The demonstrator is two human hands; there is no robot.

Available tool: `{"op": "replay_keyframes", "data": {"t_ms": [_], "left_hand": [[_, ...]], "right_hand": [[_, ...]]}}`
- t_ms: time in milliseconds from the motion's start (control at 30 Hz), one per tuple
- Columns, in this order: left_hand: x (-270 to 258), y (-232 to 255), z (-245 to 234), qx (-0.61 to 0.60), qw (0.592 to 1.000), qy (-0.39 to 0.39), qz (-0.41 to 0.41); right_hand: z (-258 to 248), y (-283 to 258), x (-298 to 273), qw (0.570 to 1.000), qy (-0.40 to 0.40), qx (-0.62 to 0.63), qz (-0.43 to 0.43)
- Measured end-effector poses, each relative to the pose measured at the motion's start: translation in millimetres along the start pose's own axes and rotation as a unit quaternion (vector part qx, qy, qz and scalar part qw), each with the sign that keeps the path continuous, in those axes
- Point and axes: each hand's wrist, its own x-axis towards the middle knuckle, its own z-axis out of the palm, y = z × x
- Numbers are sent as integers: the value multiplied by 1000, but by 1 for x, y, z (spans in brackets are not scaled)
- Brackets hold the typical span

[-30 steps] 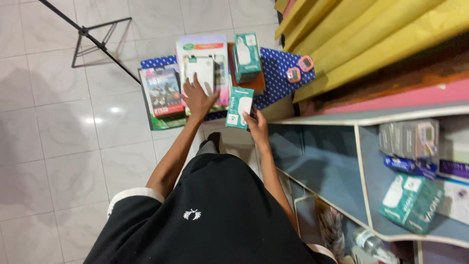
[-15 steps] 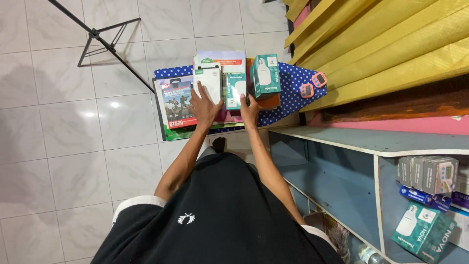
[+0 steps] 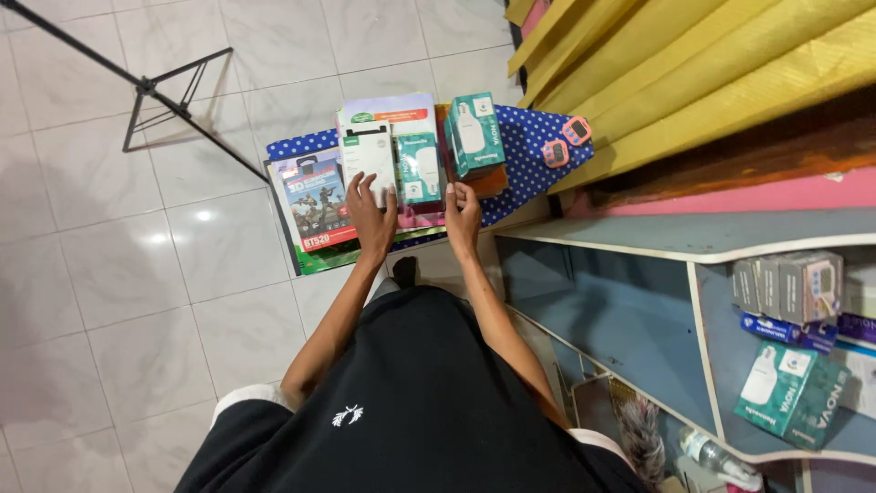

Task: The person repeatedly picks up various small boxes, books, and a calendar from a cluttered shelf and places them onto a nearby table. They handle items one at a time, including a calendar, a duster, and several product boxes, stacking them on the table surface.

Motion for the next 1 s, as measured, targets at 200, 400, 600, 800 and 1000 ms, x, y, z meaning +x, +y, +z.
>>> {"op": "replay_keyframes", "data": {"t_ms": [200, 400, 600, 800, 1000], "left_hand": [[-10, 71, 4, -202, 976, -22, 83], [-1, 129, 0, -371, 926, -43, 60], [4, 165, 7, -471, 876, -45, 91], [-13, 170, 7, -483, 872, -56, 49], [-9, 148, -3, -430, 901, -21, 60]], "right_hand": [[-27, -46, -8, 984, -7, 164, -67], [-68, -140, -17, 954, -16, 284, -91], [-157, -256, -94, 849, -283, 376, -241], [-155, -279, -135, 836, -307, 379, -253], [-136, -270, -137, 850, -284, 373, -242]]}}
